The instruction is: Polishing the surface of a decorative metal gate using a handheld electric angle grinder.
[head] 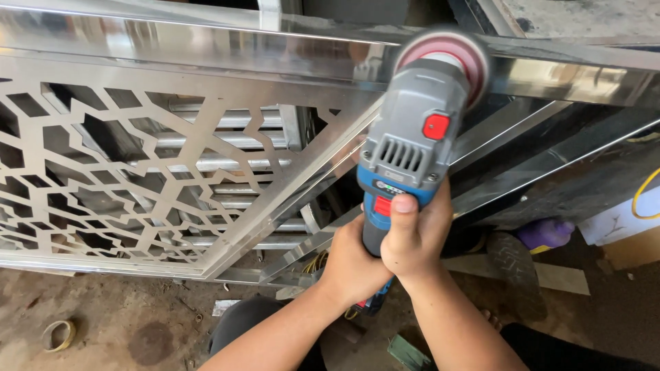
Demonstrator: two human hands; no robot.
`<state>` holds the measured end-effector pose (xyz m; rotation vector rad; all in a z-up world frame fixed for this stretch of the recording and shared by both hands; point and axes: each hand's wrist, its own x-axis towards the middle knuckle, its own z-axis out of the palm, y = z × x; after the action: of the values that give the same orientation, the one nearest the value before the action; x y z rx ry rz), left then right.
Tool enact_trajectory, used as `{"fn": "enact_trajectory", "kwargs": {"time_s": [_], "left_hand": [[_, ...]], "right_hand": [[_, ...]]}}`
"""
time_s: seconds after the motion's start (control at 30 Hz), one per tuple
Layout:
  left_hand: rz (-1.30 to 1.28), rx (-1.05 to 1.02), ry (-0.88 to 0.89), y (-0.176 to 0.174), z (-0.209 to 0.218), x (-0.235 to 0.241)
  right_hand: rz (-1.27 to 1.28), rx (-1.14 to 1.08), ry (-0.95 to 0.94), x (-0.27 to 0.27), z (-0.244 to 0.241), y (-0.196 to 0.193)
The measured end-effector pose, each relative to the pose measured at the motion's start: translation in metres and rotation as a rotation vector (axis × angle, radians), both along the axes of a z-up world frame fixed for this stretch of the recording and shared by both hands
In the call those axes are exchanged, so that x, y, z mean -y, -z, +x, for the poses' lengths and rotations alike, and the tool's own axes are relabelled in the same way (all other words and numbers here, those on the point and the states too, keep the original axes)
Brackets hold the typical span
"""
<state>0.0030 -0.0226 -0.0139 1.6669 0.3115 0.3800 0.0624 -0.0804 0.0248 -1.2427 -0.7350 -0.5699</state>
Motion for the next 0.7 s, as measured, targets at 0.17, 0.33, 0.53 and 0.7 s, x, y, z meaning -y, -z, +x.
{"fn": "enact_trajectory", "kwargs": {"time_s": [0.17, 0.33, 0.53, 0.7], "left_hand": [[0.035, -0.033, 0.037, -0.008, -0.001, 0.007], [0.063, -0.005, 0.031, -0.019, -0.004, 0.011], [0.464, 0.163, 0.100, 0.015, -0.010, 0.023], [0.534, 0.090, 0.418, 0.017, -0.024, 0.049]], "right_hand": [[0.013, 0.007, -0.009, 0.004, 0.008, 0.016], [0.039, 0.022, -0.007, 0.015, 0.010, 0.020], [0.055, -0.227, -0.171, 0.055, -0.015, 0.026], [0.227, -0.312, -0.153, 0.102, -0.043, 0.058]]}}
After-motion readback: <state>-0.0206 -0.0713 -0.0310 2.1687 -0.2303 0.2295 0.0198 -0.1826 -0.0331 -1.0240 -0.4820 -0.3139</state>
